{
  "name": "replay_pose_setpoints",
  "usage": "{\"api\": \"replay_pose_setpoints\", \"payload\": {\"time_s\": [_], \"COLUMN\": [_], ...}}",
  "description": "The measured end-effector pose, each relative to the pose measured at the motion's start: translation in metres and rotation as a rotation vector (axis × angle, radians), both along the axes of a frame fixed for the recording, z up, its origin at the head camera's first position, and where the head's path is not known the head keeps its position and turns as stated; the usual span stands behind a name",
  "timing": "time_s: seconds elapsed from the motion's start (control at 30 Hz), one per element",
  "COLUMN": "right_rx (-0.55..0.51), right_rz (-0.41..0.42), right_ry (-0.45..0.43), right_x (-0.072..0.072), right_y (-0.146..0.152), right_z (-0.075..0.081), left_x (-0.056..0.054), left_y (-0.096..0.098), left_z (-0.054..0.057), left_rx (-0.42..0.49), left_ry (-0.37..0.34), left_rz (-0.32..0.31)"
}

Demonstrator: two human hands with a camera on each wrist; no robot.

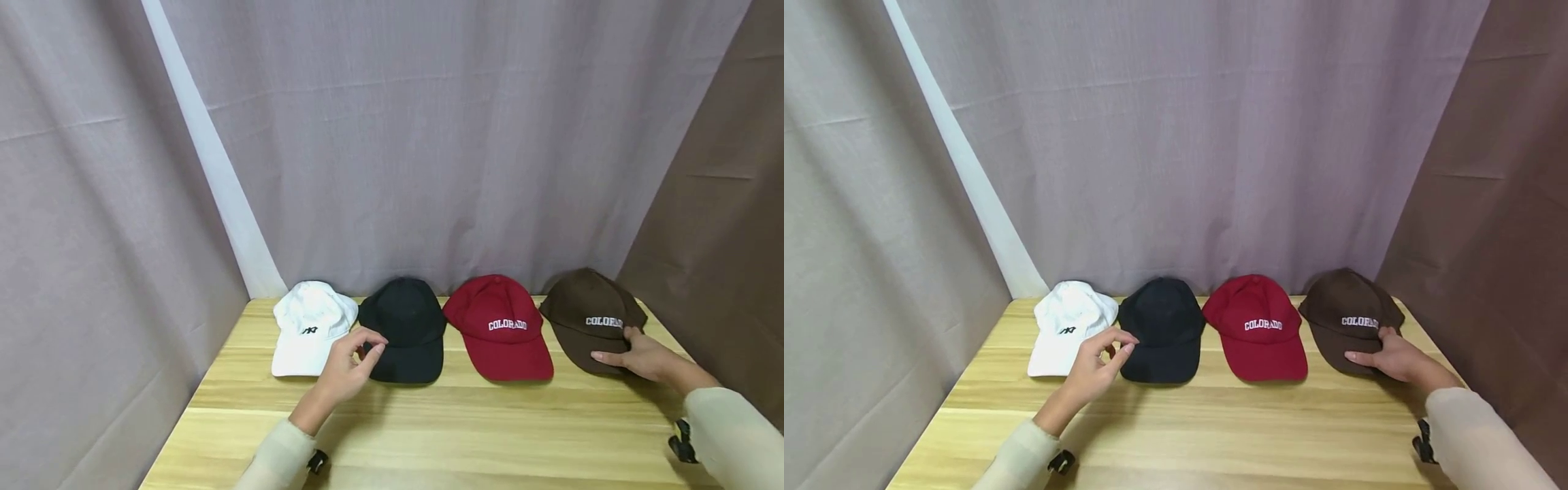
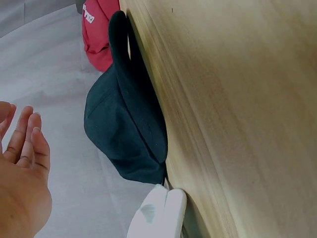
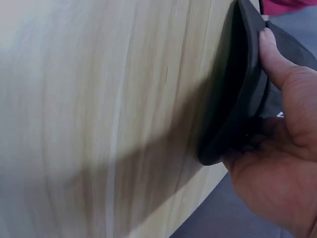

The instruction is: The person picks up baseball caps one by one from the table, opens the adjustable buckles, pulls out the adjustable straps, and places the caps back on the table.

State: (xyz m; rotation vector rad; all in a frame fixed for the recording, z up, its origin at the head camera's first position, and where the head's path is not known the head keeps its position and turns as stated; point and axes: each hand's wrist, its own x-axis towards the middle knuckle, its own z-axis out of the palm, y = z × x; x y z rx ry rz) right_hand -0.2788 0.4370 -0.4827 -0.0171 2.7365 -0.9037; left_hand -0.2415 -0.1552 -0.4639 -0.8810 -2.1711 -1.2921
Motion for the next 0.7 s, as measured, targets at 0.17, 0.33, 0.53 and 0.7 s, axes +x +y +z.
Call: {"api": "replay_pose_setpoints", "payload": {"time_s": [0.17, 0.33, 0.53, 0.7], "right_rx": [0.026, 0.081, 0.142, 0.118], "right_rz": [0.009, 0.018, 0.085, 0.122], "right_ry": [0.171, 0.496, 0.742, 0.813], "right_x": [0.012, 0.037, 0.076, 0.088], "right_y": [-0.020, -0.079, -0.151, -0.185], "right_z": [0.009, 0.022, 0.033, 0.028], "left_x": [0.003, 0.004, 0.005, 0.015], "left_y": [-0.007, -0.012, -0.003, 0.008], "left_z": [-0.001, -0.001, -0.002, 0.002], "left_rx": [-0.018, -0.021, -0.006, -0.049], "left_ry": [-0.028, -0.032, -0.008, -0.048], "left_rz": [0.022, 0.021, 0.010, 0.113]}}
